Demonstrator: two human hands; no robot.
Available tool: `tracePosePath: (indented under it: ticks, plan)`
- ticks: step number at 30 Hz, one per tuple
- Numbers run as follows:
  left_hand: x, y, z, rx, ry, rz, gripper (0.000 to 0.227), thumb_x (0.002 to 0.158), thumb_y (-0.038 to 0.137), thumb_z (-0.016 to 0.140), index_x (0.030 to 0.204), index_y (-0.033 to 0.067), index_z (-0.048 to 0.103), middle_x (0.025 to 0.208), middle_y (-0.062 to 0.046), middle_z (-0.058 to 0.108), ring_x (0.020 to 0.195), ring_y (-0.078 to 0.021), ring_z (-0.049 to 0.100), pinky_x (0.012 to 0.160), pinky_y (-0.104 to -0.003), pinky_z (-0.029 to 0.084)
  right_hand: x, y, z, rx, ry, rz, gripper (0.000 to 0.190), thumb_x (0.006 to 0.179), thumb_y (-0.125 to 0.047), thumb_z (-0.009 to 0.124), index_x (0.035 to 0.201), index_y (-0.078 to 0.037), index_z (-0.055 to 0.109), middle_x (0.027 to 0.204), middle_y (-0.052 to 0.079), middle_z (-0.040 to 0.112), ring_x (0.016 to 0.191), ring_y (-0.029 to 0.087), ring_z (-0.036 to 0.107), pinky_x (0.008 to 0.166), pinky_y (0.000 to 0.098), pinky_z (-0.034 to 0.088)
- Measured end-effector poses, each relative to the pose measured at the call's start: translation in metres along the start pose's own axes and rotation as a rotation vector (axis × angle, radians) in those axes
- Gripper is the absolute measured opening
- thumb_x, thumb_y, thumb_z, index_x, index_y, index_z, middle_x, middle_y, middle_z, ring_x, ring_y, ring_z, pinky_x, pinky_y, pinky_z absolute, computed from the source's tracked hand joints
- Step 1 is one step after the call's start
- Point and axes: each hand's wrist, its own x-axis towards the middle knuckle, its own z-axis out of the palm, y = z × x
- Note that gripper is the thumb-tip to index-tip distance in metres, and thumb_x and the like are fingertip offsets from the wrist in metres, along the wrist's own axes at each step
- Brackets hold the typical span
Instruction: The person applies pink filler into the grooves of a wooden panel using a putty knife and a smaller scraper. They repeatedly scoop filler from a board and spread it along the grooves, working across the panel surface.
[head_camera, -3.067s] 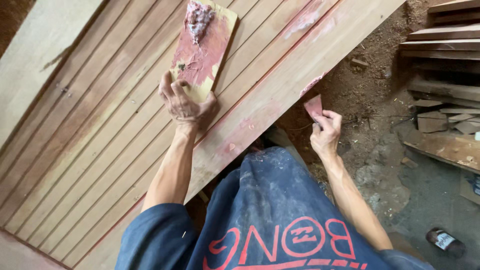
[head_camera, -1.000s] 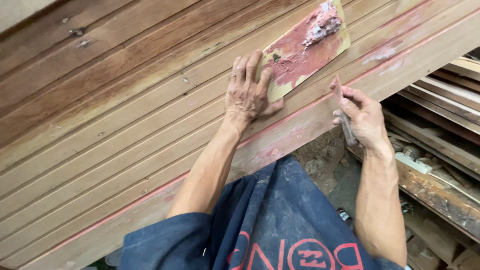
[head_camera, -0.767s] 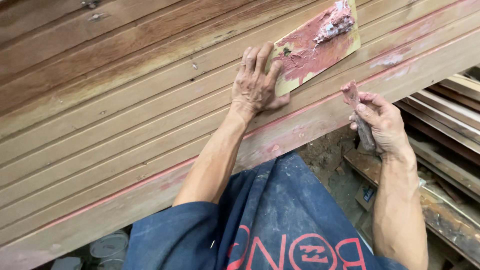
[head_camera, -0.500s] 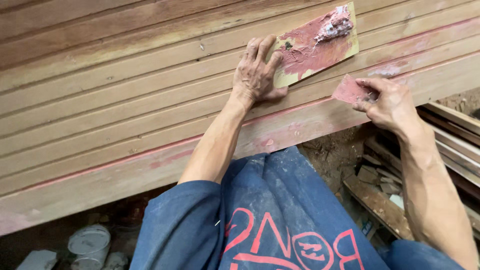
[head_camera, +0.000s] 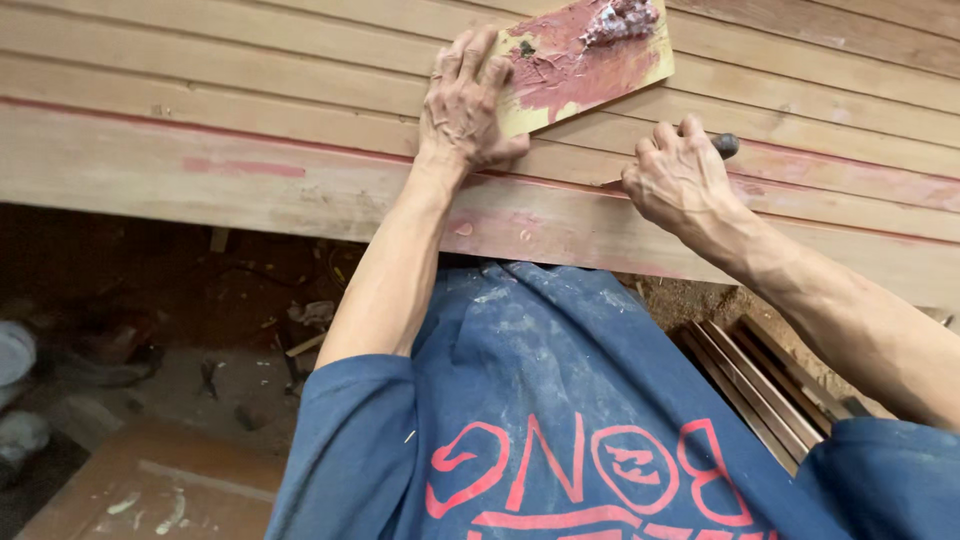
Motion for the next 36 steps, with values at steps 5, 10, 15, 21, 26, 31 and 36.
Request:
tracePosePath:
  ticks: [5,10,15,21,26,31,36]
  plan:
    - [-0.002,0.005,0.003,-0.026,-0.020,-0.051,0.093,0.055,0.052,0.092,0.129,0.0100,0.053,0.155,-0.018,0.037,0.145,-0.0405,0.033,0.121,-0.057,0.028,0.006,-0.012,0.001,-0.137,0.098,-0.049,0.019,0.091,-0.028,0.059,0.090,-0.017,0.075,0.093,0.005,0.070,0.098,0.022,0.062,0.083,0.0418,0.042]
    - [0.001,0.007,0.000,-0.044,-0.064,-0.084,0.095,0.056,0.049,0.089,0.134,0.0098,0.052,0.157,-0.017,0.035,0.146,-0.0403,0.030,0.121,-0.058,0.026,0.013,-0.024,-0.004,-0.172,0.119,-0.054,0.020,0.092,-0.027,0.059,0.090,-0.016,0.075,0.094,0.005,0.071,0.098,0.022,0.061,0.083,0.0416,0.041]
    - [-0.002,0.011,-0.002,-0.070,-0.058,-0.089,0.088,0.059,0.046,0.085,0.132,0.0100,0.052,0.158,-0.018,0.033,0.147,-0.0405,0.030,0.121,-0.059,0.025,0.018,-0.035,-0.013,-0.168,0.062,-0.009,0.019,0.091,-0.025,0.060,0.090,-0.015,0.076,0.093,0.005,0.071,0.097,0.021,0.061,0.083,0.0423,0.041]
    - [-0.004,0.010,0.001,-0.107,-0.031,-0.103,0.079,0.058,0.042,0.082,0.125,0.0144,0.052,0.159,-0.016,0.032,0.148,-0.0397,0.031,0.124,-0.058,0.024,0.022,-0.046,-0.008,-0.144,0.037,0.053,0.016,0.088,-0.022,0.064,0.084,-0.010,0.075,0.085,0.008,0.069,0.090,0.022,0.059,0.074,0.0392,0.043]
    - [-0.007,0.008,0.004,-0.134,0.042,-0.085,0.079,0.057,0.038,0.083,0.124,0.0164,0.047,0.159,-0.015,0.032,0.148,-0.0396,0.032,0.126,-0.057,0.023,0.021,-0.065,0.007,-0.244,0.034,0.122,0.014,0.086,-0.014,0.066,0.081,-0.003,0.072,0.076,0.009,0.064,0.076,0.019,0.054,0.062,0.0359,0.041]
    - [-0.009,0.009,0.003,-0.180,0.072,-0.074,0.080,0.057,0.038,0.087,0.123,0.0160,0.048,0.158,-0.015,0.034,0.147,-0.0398,0.033,0.125,-0.058,0.025,0.015,-0.084,0.017,-0.177,0.228,0.229,0.016,0.083,-0.018,0.065,0.079,-0.003,0.070,0.078,0.010,0.064,0.081,0.022,0.057,0.064,0.0378,0.042]
    - [-0.007,0.004,-0.004,-0.179,0.073,-0.026,0.081,0.056,0.041,0.089,0.123,0.0142,0.052,0.156,-0.019,0.036,0.144,-0.0426,0.035,0.121,-0.059,0.028,-0.011,-0.045,0.008,-0.106,0.242,0.479,0.036,0.110,-0.019,0.059,0.079,-0.003,0.070,0.079,0.011,0.062,0.076,0.022,0.058,0.059,0.0379,0.041]
